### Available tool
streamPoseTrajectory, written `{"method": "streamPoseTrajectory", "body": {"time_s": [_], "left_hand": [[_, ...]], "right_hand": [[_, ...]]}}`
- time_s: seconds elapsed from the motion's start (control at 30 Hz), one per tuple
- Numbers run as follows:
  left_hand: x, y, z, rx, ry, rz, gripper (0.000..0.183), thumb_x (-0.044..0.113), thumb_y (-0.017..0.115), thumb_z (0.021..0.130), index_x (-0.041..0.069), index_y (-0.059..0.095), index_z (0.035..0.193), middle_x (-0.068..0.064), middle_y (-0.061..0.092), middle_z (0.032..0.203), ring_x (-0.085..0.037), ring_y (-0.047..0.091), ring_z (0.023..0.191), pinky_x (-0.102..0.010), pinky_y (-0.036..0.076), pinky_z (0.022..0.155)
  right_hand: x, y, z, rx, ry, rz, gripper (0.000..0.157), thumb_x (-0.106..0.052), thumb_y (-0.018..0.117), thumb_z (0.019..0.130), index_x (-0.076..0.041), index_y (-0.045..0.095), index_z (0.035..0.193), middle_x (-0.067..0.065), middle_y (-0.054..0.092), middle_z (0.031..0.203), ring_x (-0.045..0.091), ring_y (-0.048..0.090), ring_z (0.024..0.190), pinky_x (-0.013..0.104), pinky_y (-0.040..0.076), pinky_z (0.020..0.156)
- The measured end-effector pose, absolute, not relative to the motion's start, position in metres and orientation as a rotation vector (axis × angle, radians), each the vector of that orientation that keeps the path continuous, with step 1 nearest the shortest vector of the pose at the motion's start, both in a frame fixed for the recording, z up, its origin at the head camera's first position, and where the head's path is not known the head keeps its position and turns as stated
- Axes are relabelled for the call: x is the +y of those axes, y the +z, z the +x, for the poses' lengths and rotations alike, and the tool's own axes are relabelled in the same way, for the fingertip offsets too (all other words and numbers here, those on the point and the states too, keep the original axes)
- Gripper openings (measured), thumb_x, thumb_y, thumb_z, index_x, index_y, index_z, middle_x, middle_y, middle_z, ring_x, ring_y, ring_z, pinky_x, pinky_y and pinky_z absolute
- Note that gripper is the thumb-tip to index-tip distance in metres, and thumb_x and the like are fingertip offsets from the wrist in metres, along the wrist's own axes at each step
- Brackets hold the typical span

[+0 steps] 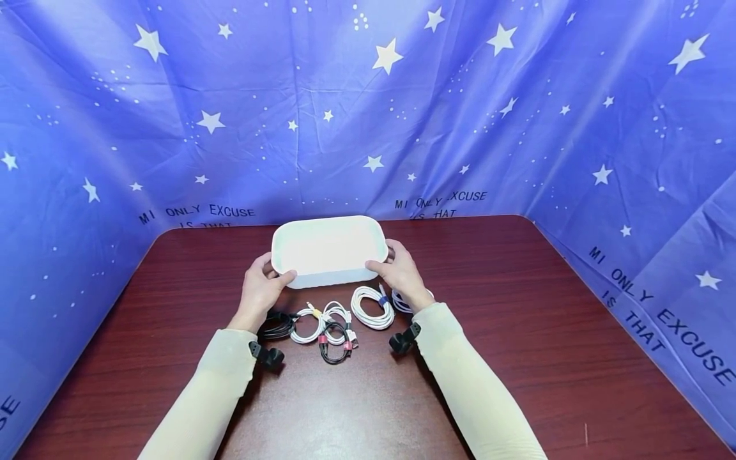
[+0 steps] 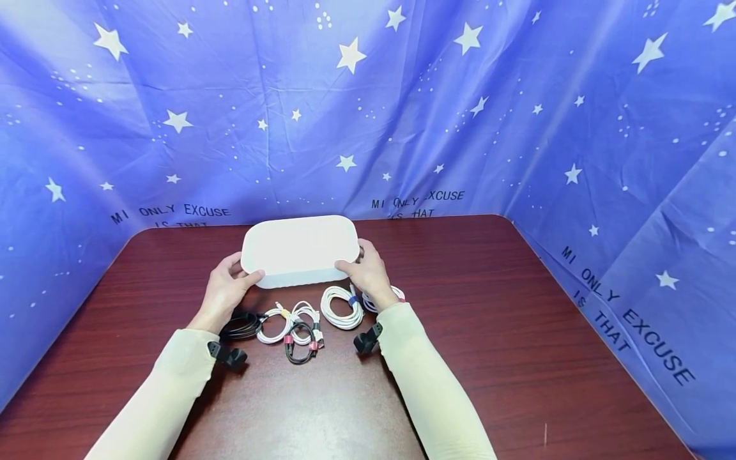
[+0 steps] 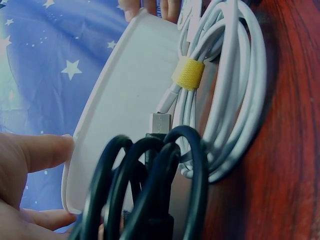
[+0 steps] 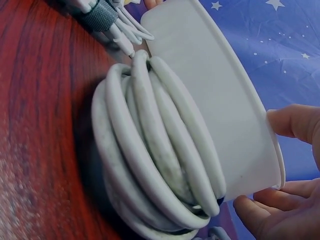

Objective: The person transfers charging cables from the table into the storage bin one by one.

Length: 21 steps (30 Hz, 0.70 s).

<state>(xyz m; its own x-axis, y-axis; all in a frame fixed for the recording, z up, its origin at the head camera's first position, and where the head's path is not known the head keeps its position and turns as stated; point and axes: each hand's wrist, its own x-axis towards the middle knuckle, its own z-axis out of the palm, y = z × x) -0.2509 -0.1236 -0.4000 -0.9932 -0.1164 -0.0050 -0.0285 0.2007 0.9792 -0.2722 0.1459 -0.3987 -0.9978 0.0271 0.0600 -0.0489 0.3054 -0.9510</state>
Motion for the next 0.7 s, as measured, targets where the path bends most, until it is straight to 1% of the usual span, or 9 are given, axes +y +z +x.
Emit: {"method": "streamPoseTrajectory", "body": {"time_s": [0.07,0.17,0.23,0.3,0.4,0.57,0.7], "left_hand": [[-0.1239,-0.4002,-0.251,-2.383,-1.934,0.148,0.068,0.005,0.068,0.085,-0.001,0.034,0.144,-0.022,0.047,0.136,-0.03,0.049,0.124,-0.04,0.043,0.098],[-0.1239,-0.4002,-0.2513,-2.388,-1.932,0.147,0.068,0.005,0.068,0.085,0.0,0.034,0.144,-0.022,0.047,0.137,-0.03,0.049,0.124,-0.039,0.044,0.098],[-0.1237,-0.4,-0.2517,-2.392,-1.931,0.147,0.068,0.005,0.068,0.085,0.0,0.034,0.144,-0.022,0.047,0.137,-0.03,0.049,0.125,-0.039,0.044,0.098],[-0.1235,-0.3999,-0.2521,-2.397,-1.929,0.151,0.069,0.006,0.068,0.085,0.0,0.033,0.144,-0.022,0.047,0.137,-0.03,0.049,0.125,-0.039,0.043,0.098],[-0.124,-0.3996,-0.2523,-2.41,-1.924,0.162,0.069,0.007,0.068,0.085,0.0,0.033,0.144,-0.022,0.047,0.137,-0.029,0.048,0.125,-0.039,0.043,0.099],[-0.1269,-0.3976,-0.2509,-2.45,-1.901,0.144,0.067,0.009,0.068,0.086,0.001,0.035,0.144,-0.021,0.049,0.135,-0.028,0.051,0.122,-0.039,0.044,0.098],[-0.1327,-0.3961,-0.248,-2.518,-1.876,0.134,0.06,0.016,0.067,0.088,0.001,0.042,0.14,-0.02,0.052,0.132,-0.027,0.052,0.119,-0.039,0.044,0.097]], "right_hand": [[0.1451,-0.3986,-0.2718,-2.483,1.829,0.025,0.065,-0.011,0.071,0.082,-0.002,0.038,0.138,0.016,0.055,0.127,0.026,0.059,0.109,0.037,0.05,0.087],[0.1447,-0.3986,-0.2722,-2.472,1.849,0.027,0.073,-0.01,0.07,0.083,-0.001,0.031,0.143,0.017,0.05,0.135,0.026,0.055,0.116,0.037,0.048,0.091],[0.1447,-0.3984,-0.2725,-2.473,1.847,0.042,0.073,-0.01,0.069,0.083,-0.001,0.03,0.144,0.018,0.05,0.135,0.026,0.055,0.117,0.037,0.048,0.091],[0.1451,-0.3985,-0.2732,-2.48,1.828,0.057,0.071,-0.01,0.069,0.084,-0.001,0.032,0.144,0.017,0.052,0.132,0.025,0.055,0.116,0.036,0.049,0.091],[0.1455,-0.3987,-0.2734,-2.497,1.804,0.077,0.063,-0.01,0.069,0.084,-0.003,0.038,0.139,0.016,0.057,0.124,0.024,0.059,0.109,0.036,0.05,0.087],[0.1466,-0.4,-0.2735,-2.503,1.789,0.075,0.063,-0.011,0.069,0.084,-0.004,0.039,0.139,0.016,0.057,0.126,0.024,0.058,0.11,0.035,0.05,0.087],[0.1464,-0.3995,-0.2729,-2.508,1.794,0.074,0.063,-0.011,0.069,0.084,-0.004,0.039,0.14,0.016,0.057,0.125,0.024,0.059,0.11,0.036,0.05,0.087]]}}
